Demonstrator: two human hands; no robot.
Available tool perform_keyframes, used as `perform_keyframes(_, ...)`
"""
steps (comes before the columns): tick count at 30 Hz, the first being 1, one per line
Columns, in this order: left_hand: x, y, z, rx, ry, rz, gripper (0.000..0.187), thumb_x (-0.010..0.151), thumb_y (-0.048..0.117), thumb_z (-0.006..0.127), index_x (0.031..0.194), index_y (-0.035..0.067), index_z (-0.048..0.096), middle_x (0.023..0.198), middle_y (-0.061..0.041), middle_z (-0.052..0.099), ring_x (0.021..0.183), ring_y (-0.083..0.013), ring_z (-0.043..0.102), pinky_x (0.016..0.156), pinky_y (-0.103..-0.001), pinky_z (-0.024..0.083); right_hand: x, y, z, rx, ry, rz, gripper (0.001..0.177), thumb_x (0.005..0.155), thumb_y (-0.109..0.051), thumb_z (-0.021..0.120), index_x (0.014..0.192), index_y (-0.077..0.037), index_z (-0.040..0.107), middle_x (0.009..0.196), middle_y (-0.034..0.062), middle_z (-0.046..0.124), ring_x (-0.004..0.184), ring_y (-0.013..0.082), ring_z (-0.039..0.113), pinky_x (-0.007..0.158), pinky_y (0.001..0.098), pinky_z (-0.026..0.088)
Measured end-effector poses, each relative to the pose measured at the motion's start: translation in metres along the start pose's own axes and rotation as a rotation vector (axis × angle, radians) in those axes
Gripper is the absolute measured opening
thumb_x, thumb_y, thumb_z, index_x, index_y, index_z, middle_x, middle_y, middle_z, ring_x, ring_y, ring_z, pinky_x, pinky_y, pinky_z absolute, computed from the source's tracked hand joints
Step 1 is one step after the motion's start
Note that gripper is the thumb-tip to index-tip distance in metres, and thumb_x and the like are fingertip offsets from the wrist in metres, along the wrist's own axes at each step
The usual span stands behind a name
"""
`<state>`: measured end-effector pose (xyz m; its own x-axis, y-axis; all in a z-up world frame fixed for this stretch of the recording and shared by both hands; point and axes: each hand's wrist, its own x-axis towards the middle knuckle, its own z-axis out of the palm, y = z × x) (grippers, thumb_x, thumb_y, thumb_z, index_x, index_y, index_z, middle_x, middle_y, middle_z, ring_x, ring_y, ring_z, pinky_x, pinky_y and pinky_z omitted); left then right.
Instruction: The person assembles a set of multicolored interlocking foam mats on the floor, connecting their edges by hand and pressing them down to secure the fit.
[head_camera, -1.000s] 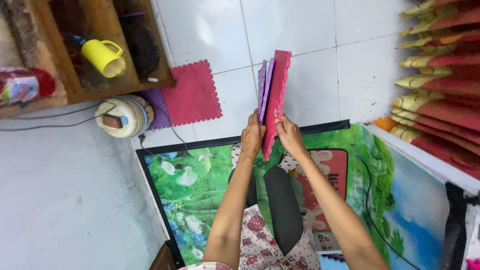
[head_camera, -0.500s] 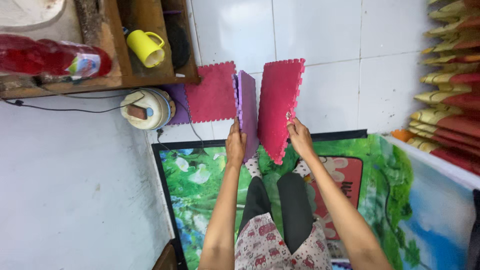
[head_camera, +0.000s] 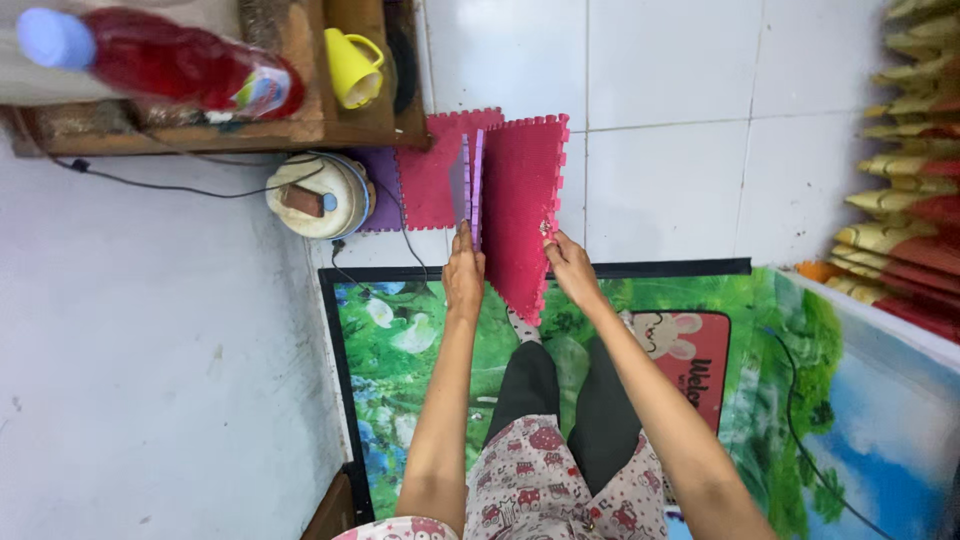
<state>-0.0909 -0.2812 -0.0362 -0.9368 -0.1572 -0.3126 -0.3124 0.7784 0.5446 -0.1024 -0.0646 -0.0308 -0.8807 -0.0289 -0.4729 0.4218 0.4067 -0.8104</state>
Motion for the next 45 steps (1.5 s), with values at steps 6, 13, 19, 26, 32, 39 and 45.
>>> perform_keyframes(6, 0.009, -0.028, -0.003, -0.040, 0.014, -0.023, 0.065, 0.092, 0.003, 0.057, 0.154, 0.005, 0.037, 0.146, -0.023, 0.053, 0.107, -0.0475, 0.065, 0.089, -0.051, 0.054, 0.009, 0.001, 0.017, -0.077, -0.028, 0.031, 0.032, 0.102, -0.032, 0.053, 0.099, 0.000, 0.058, 0.069, 0.0170, 0.054, 0.065, 0.0280, 0.053, 0.065, 0.0432, 0.044)
perform_keyframes(13, 0.007, -0.038, -0.005, -0.081, 0.011, -0.051, 0.066, 0.090, 0.002, 0.056, 0.154, 0.007, 0.039, 0.149, -0.020, 0.052, 0.113, -0.0465, 0.063, 0.093, -0.051, 0.053, 0.012, -0.008, 0.024, -0.051, -0.041, -0.022, 0.034, 0.103, -0.033, 0.052, 0.105, -0.001, 0.059, 0.072, 0.0152, 0.057, 0.067, 0.0269, 0.054, 0.066, 0.0426, 0.045)
perform_keyframes(19, 0.009, -0.066, 0.005, -0.095, 0.138, 0.016, 0.067, 0.089, 0.003, 0.060, 0.153, 0.008, 0.040, 0.146, -0.022, 0.053, 0.121, -0.0459, 0.060, 0.099, -0.051, 0.051, 0.015, -0.012, 0.023, -0.143, -0.109, 0.090, 0.034, 0.105, -0.032, 0.050, 0.108, 0.000, 0.060, 0.071, 0.0159, 0.056, 0.067, 0.0256, 0.053, 0.068, 0.0427, 0.045)
perform_keyframes(26, 0.021, -0.061, 0.011, -0.060, 0.124, -0.094, 0.067, 0.092, 0.002, 0.059, 0.155, 0.014, 0.038, 0.146, -0.021, 0.055, 0.110, -0.0468, 0.064, 0.092, -0.052, 0.053, 0.033, 0.013, 0.005, 0.041, -0.146, -0.082, 0.029, 0.106, -0.027, 0.049, 0.116, -0.003, 0.060, 0.084, 0.0046, 0.064, 0.078, 0.0144, 0.057, 0.075, 0.0359, 0.049)
perform_keyframes(32, 0.037, -0.045, 0.035, -0.042, 0.120, -0.178, 0.076, 0.089, 0.001, 0.058, 0.158, 0.020, 0.032, 0.143, -0.020, 0.057, 0.100, -0.0476, 0.067, 0.085, -0.056, 0.053, 0.084, 0.068, -0.005, 0.197, -0.236, 0.089, 0.025, 0.109, -0.025, 0.052, 0.107, -0.001, 0.057, 0.084, 0.0007, 0.056, 0.077, 0.0093, 0.053, 0.068, 0.0283, 0.051)
perform_keyframes(39, 0.067, -0.067, 0.116, 0.000, 0.257, -0.087, 0.072, 0.086, -0.005, 0.057, 0.151, 0.019, 0.039, 0.144, -0.016, 0.058, 0.100, -0.0450, 0.068, 0.079, -0.053, 0.057, 0.140, 0.139, -0.001, 0.251, -0.294, -0.031, 0.018, 0.111, -0.022, 0.053, 0.108, -0.005, 0.058, 0.086, -0.0032, 0.052, 0.077, 0.0081, 0.048, 0.067, 0.0268, 0.044)
perform_keyframes(45, 0.073, -0.073, 0.135, -0.012, 0.364, -0.046, 0.069, 0.088, -0.006, 0.057, 0.149, 0.022, 0.042, 0.149, -0.011, 0.057, 0.100, -0.0421, 0.070, 0.074, -0.049, 0.058, 0.178, 0.188, 0.004, 0.279, -0.287, 0.021, 0.018, 0.108, -0.023, 0.050, 0.108, -0.008, 0.059, 0.084, -0.0065, 0.052, 0.077, 0.0053, 0.049, 0.068, 0.0248, 0.048)
